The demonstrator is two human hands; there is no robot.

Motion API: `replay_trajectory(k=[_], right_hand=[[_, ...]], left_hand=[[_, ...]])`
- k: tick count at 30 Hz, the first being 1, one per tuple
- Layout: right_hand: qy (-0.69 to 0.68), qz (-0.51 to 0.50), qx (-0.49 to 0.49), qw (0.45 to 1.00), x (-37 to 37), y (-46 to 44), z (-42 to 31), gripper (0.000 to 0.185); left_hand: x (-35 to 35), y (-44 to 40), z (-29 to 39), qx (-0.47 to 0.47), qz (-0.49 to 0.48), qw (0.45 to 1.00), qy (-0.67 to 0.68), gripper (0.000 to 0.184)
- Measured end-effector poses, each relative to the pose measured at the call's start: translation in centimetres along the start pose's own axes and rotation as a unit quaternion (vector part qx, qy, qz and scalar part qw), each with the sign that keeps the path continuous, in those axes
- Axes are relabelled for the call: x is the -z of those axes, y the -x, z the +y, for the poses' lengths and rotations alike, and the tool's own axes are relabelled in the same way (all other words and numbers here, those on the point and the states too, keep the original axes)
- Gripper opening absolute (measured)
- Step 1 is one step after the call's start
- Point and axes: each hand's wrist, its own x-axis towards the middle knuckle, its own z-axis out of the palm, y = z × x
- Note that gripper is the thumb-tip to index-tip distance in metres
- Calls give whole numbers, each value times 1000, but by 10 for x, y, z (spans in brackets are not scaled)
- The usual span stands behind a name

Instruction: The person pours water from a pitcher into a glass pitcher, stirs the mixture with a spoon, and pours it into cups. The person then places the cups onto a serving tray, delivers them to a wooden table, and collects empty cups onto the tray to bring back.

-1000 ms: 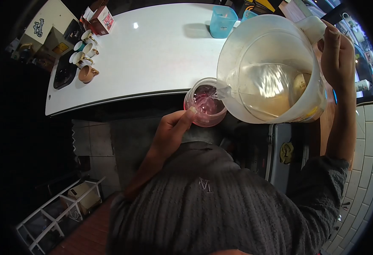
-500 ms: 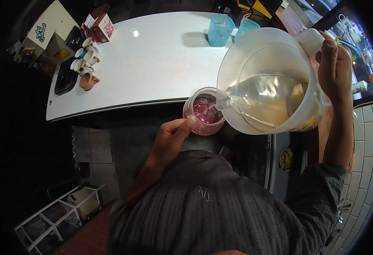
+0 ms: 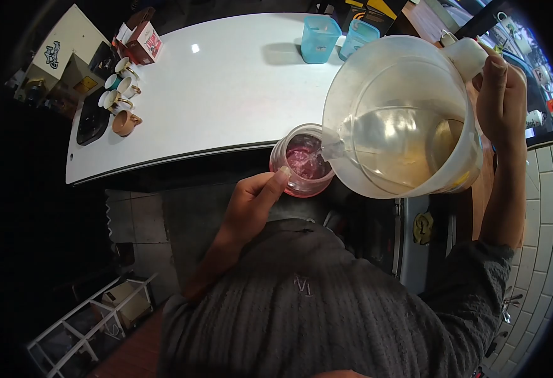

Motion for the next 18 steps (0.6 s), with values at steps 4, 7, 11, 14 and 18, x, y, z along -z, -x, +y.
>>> replay_trajectory(k=[4, 7, 11, 14, 18], right_hand=[[-6, -17, 2, 1000, 1, 2, -3, 58], [4, -28, -4, 1000, 9, 2, 4, 59], [21, -37, -4, 999, 10, 3, -2, 58], [32, -52, -4, 998, 14, 4, -1, 58], [21, -4, -7, 1000, 11, 6, -5, 57]], left_hand=[[-2, 0, 2, -3, -9, 1000, 5, 42], [-3, -1, 4, 4, -15, 1000, -8, 42], [-5, -3, 4, -1, -20, 1000, -9, 42], [-7, -3, 6, -6, -24, 1000, -1, 43], [-7, -3, 8, -5, -27, 1000, -13, 43]])
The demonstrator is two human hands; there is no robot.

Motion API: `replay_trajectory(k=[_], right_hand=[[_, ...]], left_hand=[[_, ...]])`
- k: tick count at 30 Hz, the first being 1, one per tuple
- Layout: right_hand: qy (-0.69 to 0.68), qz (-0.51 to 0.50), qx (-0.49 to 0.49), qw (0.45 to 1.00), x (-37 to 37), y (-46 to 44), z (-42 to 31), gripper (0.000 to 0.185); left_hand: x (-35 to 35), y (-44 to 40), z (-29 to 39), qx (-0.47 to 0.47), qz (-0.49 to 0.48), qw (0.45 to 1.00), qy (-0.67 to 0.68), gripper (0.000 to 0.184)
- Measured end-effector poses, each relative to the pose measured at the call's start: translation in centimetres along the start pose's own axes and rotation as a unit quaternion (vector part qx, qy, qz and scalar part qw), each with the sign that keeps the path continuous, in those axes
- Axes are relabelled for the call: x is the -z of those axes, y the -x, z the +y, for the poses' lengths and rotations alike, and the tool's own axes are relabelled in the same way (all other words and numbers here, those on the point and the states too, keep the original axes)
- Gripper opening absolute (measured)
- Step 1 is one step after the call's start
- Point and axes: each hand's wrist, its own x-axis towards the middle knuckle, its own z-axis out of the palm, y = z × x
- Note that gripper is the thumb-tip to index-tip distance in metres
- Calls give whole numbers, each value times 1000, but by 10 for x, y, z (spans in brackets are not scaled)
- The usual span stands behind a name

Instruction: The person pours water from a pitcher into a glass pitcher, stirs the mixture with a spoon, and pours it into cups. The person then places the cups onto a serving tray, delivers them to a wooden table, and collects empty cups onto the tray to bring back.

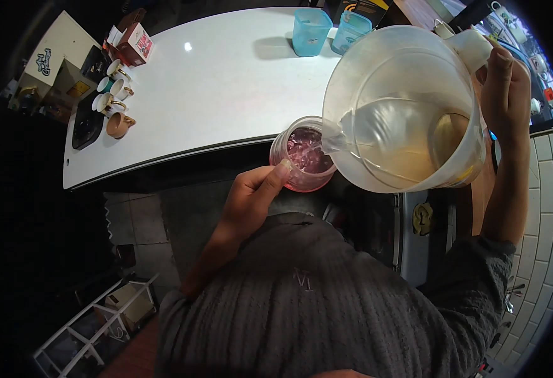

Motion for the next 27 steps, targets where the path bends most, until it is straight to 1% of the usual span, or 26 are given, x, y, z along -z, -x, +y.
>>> replay_trajectory(k=[6, 9, 12, 15, 21, 27], right_hand=[[9, -30, 4, 999, 10, 2, 12, 56], [2, -14, -17, 1000, 10, 5, 11, 56], [16, -25, -11, 1000, 14, 6, 14, 56], [-7, -25, -42, 999, 14, 9, 14, 55], [-4, -6, -44, 999, 17, 14, 15, 55], [17, -30, -42, 999, 24, 19, 12, 56]], left_hand=[[-1, -1, 2, 0, -6, 1000, -6, 44], [-2, -1, 2, -1, -10, 1000, -9, 44], [-4, -1, 4, -4, -13, 1000, -17, 44], [-4, -2, 4, -5, -15, 1000, -25, 45], [-7, -4, 4, -13, -22, 999, -19, 45], [-12, -5, 5, -11, -27, 999, -25, 45]])
